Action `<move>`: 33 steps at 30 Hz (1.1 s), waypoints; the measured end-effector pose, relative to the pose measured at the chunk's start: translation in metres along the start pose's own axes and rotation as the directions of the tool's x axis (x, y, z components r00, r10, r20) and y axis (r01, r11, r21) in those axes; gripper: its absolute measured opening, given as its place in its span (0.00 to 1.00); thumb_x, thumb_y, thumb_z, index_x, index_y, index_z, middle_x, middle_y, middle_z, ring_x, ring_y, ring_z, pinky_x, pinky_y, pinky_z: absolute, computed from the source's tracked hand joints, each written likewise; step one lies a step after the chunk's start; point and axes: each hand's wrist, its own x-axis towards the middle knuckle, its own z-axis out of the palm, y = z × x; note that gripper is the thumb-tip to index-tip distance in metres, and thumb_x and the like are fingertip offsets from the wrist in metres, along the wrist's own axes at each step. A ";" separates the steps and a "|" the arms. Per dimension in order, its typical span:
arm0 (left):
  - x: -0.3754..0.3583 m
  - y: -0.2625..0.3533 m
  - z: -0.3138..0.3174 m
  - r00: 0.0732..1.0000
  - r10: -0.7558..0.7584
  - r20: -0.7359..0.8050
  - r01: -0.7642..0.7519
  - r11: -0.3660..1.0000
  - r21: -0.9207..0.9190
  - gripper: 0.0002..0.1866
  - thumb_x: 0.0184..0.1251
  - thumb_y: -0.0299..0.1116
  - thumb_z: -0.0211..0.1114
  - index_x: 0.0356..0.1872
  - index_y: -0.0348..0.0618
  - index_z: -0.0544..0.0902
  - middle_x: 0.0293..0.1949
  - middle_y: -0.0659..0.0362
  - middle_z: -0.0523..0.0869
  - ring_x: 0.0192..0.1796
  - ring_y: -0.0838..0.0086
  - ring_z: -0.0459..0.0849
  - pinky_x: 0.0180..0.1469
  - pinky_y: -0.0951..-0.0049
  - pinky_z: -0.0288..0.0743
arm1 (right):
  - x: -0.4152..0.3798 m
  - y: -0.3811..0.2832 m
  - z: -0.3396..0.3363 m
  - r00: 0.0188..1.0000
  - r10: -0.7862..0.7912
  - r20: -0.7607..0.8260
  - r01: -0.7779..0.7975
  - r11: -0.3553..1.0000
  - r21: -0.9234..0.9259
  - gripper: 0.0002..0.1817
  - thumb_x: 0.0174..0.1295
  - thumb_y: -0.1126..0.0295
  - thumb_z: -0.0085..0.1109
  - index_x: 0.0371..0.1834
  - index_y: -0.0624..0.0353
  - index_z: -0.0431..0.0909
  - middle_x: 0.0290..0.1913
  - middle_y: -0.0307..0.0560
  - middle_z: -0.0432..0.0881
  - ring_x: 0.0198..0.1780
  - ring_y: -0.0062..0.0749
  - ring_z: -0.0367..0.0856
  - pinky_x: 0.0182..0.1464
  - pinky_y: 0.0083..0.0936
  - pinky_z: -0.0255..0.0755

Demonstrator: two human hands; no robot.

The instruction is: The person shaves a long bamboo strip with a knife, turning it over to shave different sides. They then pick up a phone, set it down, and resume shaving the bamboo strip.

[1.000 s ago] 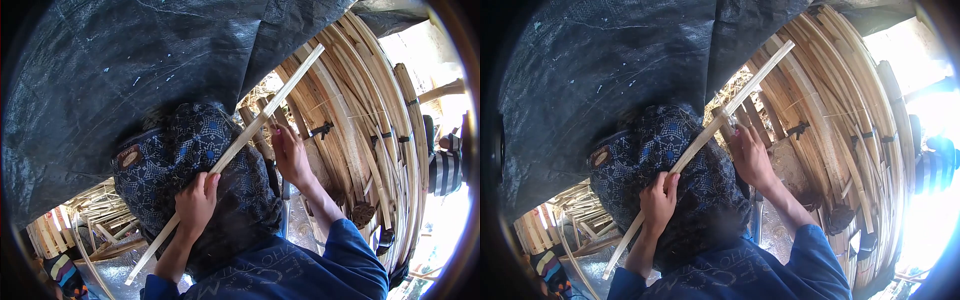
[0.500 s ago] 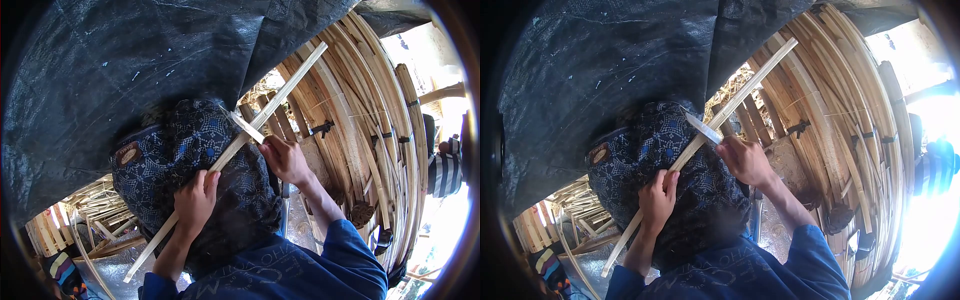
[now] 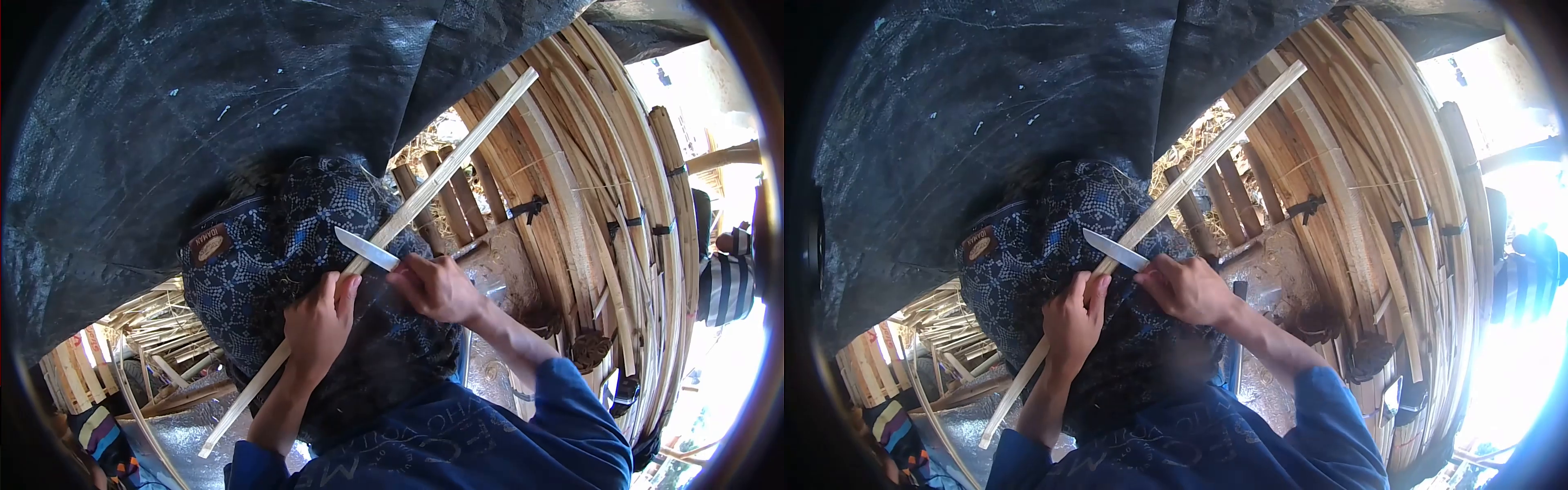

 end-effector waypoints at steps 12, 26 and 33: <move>-0.004 -0.003 0.004 1.000 0.006 -0.007 -0.006 1.000 0.009 0.11 0.72 0.42 0.60 0.35 0.46 0.79 0.20 0.58 0.83 0.20 0.65 0.84 0.21 0.69 0.74 | 0.016 0.015 -0.037 0.917 0.376 -0.132 -0.379 0.926 0.006 0.19 0.72 0.58 0.51 0.29 0.60 0.77 0.15 0.48 0.75 0.15 0.35 0.74 0.20 0.35 0.68; 0.000 0.000 0.003 1.000 -0.009 0.022 0.009 1.000 0.014 0.11 0.72 0.41 0.60 0.33 0.46 0.78 0.18 0.58 0.82 0.20 0.64 0.83 0.20 0.69 0.73 | 0.010 0.017 -0.028 0.894 0.416 -0.167 -0.414 0.909 0.043 0.18 0.71 0.59 0.55 0.28 0.64 0.77 0.15 0.50 0.76 0.15 0.37 0.76 0.19 0.33 0.68; 0.004 -0.001 0.004 0.999 0.036 -0.037 -0.036 0.999 0.006 0.11 0.72 0.41 0.60 0.33 0.46 0.77 0.17 0.59 0.81 0.18 0.66 0.83 0.19 0.70 0.73 | 0.012 0.018 -0.018 0.953 0.237 -0.187 -0.233 0.972 0.042 0.22 0.73 0.56 0.51 0.26 0.62 0.77 0.13 0.44 0.73 0.12 0.27 0.68 0.16 0.31 0.64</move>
